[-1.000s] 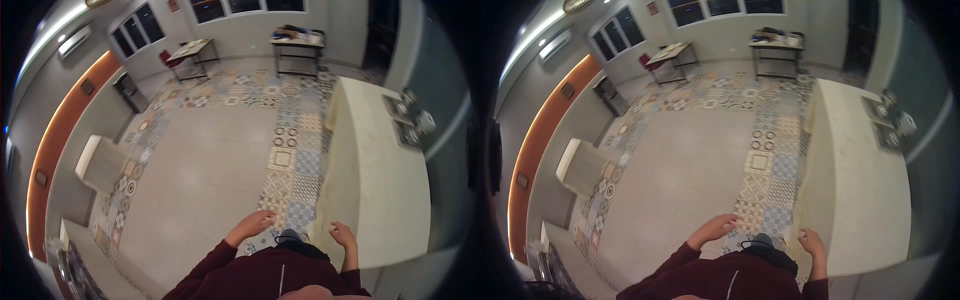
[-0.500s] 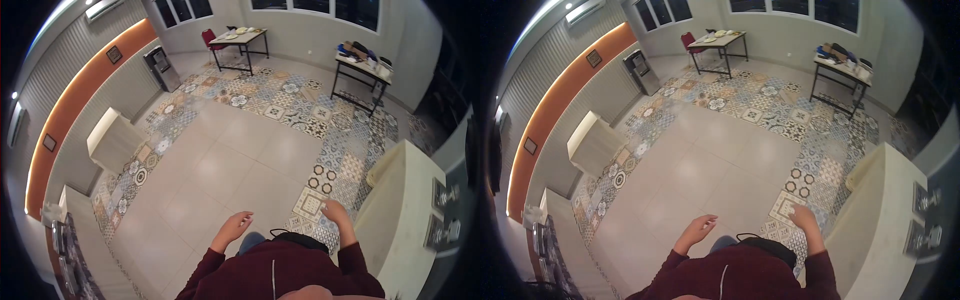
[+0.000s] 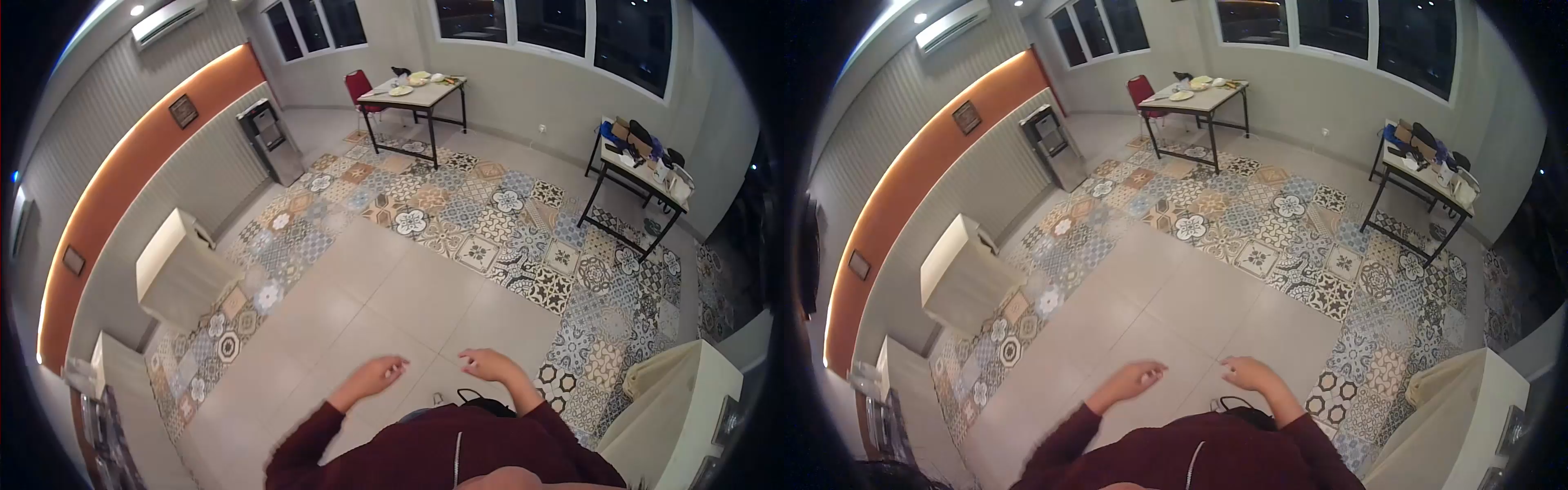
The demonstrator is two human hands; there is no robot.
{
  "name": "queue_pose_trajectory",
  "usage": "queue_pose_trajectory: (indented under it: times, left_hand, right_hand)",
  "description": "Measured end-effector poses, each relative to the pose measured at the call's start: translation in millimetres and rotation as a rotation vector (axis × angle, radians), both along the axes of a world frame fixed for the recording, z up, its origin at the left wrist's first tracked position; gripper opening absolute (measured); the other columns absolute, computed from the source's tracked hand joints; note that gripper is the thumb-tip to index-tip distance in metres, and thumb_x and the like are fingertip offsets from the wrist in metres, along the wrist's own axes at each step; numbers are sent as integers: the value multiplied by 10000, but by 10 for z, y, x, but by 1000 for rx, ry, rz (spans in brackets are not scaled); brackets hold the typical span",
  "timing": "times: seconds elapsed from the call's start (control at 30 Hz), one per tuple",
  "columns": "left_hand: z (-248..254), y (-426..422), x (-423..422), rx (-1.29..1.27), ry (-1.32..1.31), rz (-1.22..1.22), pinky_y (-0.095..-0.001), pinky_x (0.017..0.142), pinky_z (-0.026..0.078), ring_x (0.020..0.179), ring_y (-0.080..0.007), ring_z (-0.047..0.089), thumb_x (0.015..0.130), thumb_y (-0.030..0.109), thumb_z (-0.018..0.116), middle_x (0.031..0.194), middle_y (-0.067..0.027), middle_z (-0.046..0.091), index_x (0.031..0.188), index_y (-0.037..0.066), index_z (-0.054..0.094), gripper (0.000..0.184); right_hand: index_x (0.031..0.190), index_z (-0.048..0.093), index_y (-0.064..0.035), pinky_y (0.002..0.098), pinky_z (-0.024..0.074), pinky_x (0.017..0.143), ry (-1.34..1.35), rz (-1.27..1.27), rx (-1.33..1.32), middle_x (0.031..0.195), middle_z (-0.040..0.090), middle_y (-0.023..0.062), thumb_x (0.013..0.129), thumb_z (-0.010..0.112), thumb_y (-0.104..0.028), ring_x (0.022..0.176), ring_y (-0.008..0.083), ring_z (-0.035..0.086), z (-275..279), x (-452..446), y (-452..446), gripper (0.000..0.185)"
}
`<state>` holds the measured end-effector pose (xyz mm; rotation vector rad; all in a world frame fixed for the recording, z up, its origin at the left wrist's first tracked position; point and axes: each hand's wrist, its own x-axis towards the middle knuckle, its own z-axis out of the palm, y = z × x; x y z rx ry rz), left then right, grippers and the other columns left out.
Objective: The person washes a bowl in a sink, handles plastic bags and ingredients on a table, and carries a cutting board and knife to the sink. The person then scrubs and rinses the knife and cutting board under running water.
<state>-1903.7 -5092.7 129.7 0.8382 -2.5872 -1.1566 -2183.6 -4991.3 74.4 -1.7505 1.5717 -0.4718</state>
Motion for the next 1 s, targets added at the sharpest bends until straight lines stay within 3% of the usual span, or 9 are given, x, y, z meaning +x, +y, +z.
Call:
queue_pose_trajectory:
  times: [0.13,0.23,0.4,0.47,0.57,0.63,0.7,0.83,1.0]
  left_hand:
    - [660,-1724,-810,-562,-294,-451,-393,650,455,737,-284,575,803,186,525,785,-102,591,895,71,570,155]
    - [612,-2871,-1519,-699,-454,-603,-404,624,447,696,-273,574,786,199,541,728,-91,577,853,78,566,141]
    - [550,-4089,-2589,-521,-15,-315,-360,636,463,733,-265,587,794,152,544,783,-104,605,891,63,597,143]
    - [395,-4571,-2813,-375,118,-129,-312,652,468,769,-241,602,806,121,545,844,-103,627,909,45,620,148]
    - [316,-5220,-3024,-208,181,192,-331,665,469,759,-268,595,810,110,538,846,-127,616,886,42,619,131]
    - [263,-5630,-3047,-177,222,286,-288,670,475,750,-229,608,827,104,529,843,-122,624,894,26,621,138]
    - [195,-6027,-3097,-97,278,402,-274,672,478,743,-214,613,830,98,526,833,-118,628,895,19,619,138]
    - [-161,-6963,-3186,22,246,615,-268,656,479,728,-205,618,832,88,515,799,-138,627,931,11,607,156]
    - [-498,-8563,-3603,157,-66,489,-318,692,476,784,-259,613,830,211,527,874,-172,620,1036,25,562,280]
  right_hand:
    - [1057,548,-65,368,468,712,138,-421,-129,856,616,154,745,607,-227,796,302,591,220,-934,-592,357]
    - [1023,557,-60,372,463,715,84,-641,-66,870,610,166,743,595,-237,806,304,587,46,-1552,-948,333]
    - [1043,564,-67,346,475,689,107,-709,149,834,621,148,713,636,-266,770,276,605,-728,-2472,-1773,392]
    - [1056,562,-65,355,473,706,89,-666,230,842,622,149,711,631,-286,786,289,603,-715,-2853,-2317,416]
    - [1071,558,-62,378,463,743,238,-591,230,881,619,156,717,609,-288,829,308,591,-725,-3472,-3484,423]
    - [1066,556,-59,395,451,765,291,-498,5,921,609,168,727,589,-274,859,323,576,-535,-3731,-4390,403]
    - [1057,554,-84,396,430,825,249,-402,73,1031,577,153,752,556,-297,970,320,533,-234,-3863,-5449,372]
    - [1087,528,-104,407,433,803,190,-155,-76,1003,580,156,784,525,-294,954,322,535,142,-3896,-7226,358]
    - [1119,515,-124,419,438,784,93,-109,-79,1003,584,160,788,526,-302,942,329,543,-240,-3993,-8920,376]
